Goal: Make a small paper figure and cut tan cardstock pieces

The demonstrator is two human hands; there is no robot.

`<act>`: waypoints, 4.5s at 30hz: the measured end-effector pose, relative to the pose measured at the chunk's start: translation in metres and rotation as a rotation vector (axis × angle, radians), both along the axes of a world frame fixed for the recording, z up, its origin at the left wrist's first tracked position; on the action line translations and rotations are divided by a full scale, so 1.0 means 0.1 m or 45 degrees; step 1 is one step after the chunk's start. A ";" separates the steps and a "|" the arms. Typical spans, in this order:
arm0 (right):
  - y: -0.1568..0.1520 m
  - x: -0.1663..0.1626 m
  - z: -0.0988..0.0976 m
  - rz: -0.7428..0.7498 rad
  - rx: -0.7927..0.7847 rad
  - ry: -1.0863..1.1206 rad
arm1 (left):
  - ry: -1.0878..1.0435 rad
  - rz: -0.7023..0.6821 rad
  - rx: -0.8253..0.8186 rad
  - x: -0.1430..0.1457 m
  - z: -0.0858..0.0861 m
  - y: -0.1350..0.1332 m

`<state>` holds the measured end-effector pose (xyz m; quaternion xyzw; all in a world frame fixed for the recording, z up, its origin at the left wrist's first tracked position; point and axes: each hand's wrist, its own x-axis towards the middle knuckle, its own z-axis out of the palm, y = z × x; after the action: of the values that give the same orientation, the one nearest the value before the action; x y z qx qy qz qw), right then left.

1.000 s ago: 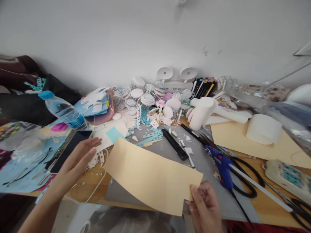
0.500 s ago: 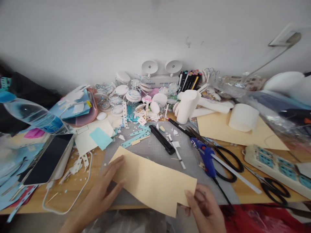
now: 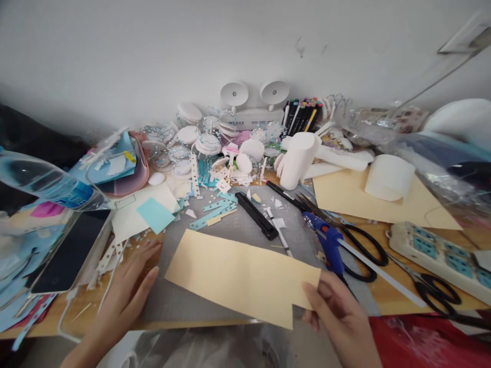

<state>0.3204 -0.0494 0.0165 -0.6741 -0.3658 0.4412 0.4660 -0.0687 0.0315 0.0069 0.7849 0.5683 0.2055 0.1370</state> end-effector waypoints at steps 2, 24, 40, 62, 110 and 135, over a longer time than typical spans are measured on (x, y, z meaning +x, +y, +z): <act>-0.13 0.08 0.01 -0.073 -0.017 -0.003 | -0.061 0.027 -0.019 0.00 0.03 0.02; 0.07 -0.22 -0.16 0.435 -0.003 0.104 | 0.143 -0.669 0.006 0.59 0.22 -0.15; 0.87 -0.42 0.33 0.715 0.165 -0.225 | 0.141 -0.613 0.129 0.26 0.24 -0.13; 1.06 -0.52 0.14 0.877 0.360 -0.324 | 0.137 -0.829 -0.066 0.33 0.45 -0.18; 1.36 -0.45 0.03 0.323 0.559 -1.626 | 0.168 -0.642 -0.168 0.23 0.19 -0.05; 0.70 -0.54 0.34 0.577 0.234 0.041 | -0.415 -0.511 -0.172 1.35 0.52 0.88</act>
<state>0.2669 0.0210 0.0510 -0.5226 -0.5387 0.5100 0.4203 0.0666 0.1195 0.0585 0.8274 0.3842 0.2595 0.3168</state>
